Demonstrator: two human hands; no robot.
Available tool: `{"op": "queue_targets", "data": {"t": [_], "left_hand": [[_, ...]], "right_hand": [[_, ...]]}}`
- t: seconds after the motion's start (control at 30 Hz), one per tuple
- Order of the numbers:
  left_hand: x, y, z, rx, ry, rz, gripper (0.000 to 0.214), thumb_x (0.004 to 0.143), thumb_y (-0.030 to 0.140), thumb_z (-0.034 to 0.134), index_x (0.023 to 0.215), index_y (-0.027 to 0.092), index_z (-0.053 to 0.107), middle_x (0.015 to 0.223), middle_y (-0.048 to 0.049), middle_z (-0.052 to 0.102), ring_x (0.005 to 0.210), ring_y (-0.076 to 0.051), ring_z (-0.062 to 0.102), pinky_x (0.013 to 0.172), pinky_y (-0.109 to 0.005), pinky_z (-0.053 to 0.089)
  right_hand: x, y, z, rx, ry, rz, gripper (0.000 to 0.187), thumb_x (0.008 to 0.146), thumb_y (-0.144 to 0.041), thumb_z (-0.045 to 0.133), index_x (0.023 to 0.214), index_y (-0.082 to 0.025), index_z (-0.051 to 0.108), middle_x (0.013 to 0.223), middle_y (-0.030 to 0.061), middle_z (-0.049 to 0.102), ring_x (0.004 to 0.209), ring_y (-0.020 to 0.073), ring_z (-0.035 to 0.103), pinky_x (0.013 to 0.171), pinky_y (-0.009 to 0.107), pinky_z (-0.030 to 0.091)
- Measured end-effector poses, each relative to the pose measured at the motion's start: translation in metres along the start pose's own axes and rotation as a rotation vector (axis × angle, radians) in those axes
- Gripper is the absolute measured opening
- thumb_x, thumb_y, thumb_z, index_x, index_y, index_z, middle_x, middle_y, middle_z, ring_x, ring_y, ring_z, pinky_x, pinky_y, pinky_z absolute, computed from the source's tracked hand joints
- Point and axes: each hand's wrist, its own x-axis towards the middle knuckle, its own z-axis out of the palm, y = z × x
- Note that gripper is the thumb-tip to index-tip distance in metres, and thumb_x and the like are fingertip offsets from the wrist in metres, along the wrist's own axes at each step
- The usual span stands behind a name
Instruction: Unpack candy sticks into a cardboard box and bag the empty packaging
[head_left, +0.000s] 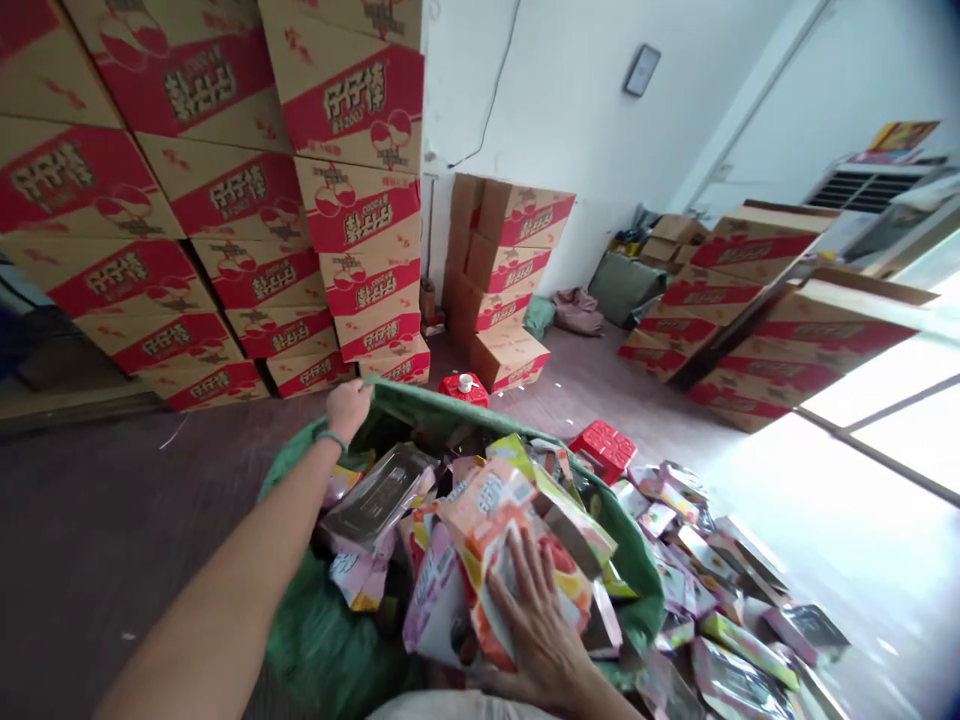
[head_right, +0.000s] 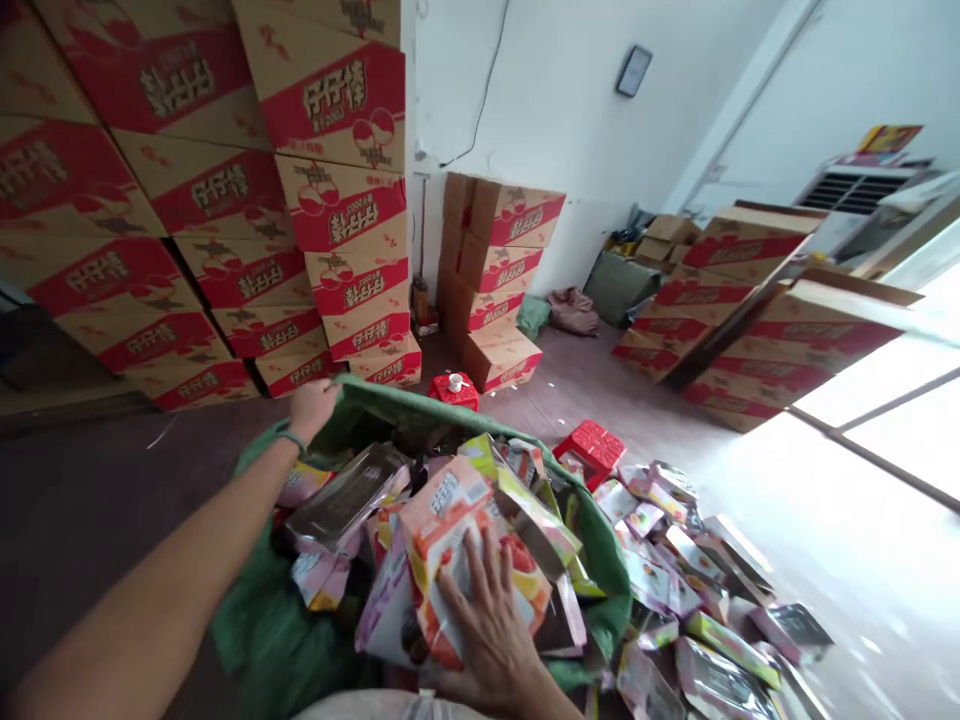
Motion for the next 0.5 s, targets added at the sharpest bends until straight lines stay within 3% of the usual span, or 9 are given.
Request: {"op": "queue_targets", "data": {"t": [0.13,0.23,0.37,0.5], "left_hand": [[0.018,0.021,-0.020,-0.077,0.053,0.041,0.029,0.088,0.038,0.046,0.068,0.019,0.057,0.076,-0.0099,0.065,0.078,-0.021,0.057,0.066,-0.030,0.033],[0.002,0.034,-0.007,-0.169,0.015,0.096,0.028,0.085,0.036,0.046,0.060,0.022,0.045,0.061,-0.0020,0.052,0.065,-0.016,0.047,0.062,-0.028,0.031],[-0.025,0.050,0.013,-0.283,-0.036,0.195,0.032,0.086,0.039,0.044,0.060,0.022,0.039,0.058,0.0029,0.043,0.063,-0.013,0.041,0.063,-0.026,0.032],[-0.033,0.056,0.006,-0.503,0.062,0.189,0.039,0.085,0.044,0.051,0.058,0.022,0.035,0.057,0.0055,0.031,0.059,-0.011,0.033,0.059,-0.026,0.030]], "right_hand": [[0.072,-0.005,0.022,0.065,-0.171,0.007,0.113,0.067,-0.083,0.066,0.160,-0.034,0.027,0.170,0.0144,-0.011,0.149,0.0578,-0.006,0.112,0.082,-0.001],[0.138,-0.005,0.030,0.084,-0.234,0.040,0.119,0.061,-0.085,0.069,0.160,-0.038,0.023,0.171,0.0148,-0.007,0.149,0.0589,-0.007,0.111,0.082,-0.002],[0.222,0.008,0.047,0.026,-0.243,0.095,0.130,0.054,-0.078,0.080,0.161,-0.037,0.018,0.170,0.0162,-0.005,0.148,0.0623,0.000,0.110,0.083,0.002],[0.279,0.037,0.078,0.015,-0.281,0.141,0.130,0.054,-0.083,0.075,0.162,-0.037,0.018,0.170,0.0163,-0.003,0.148,0.0618,0.000,0.109,0.084,0.004]]}}
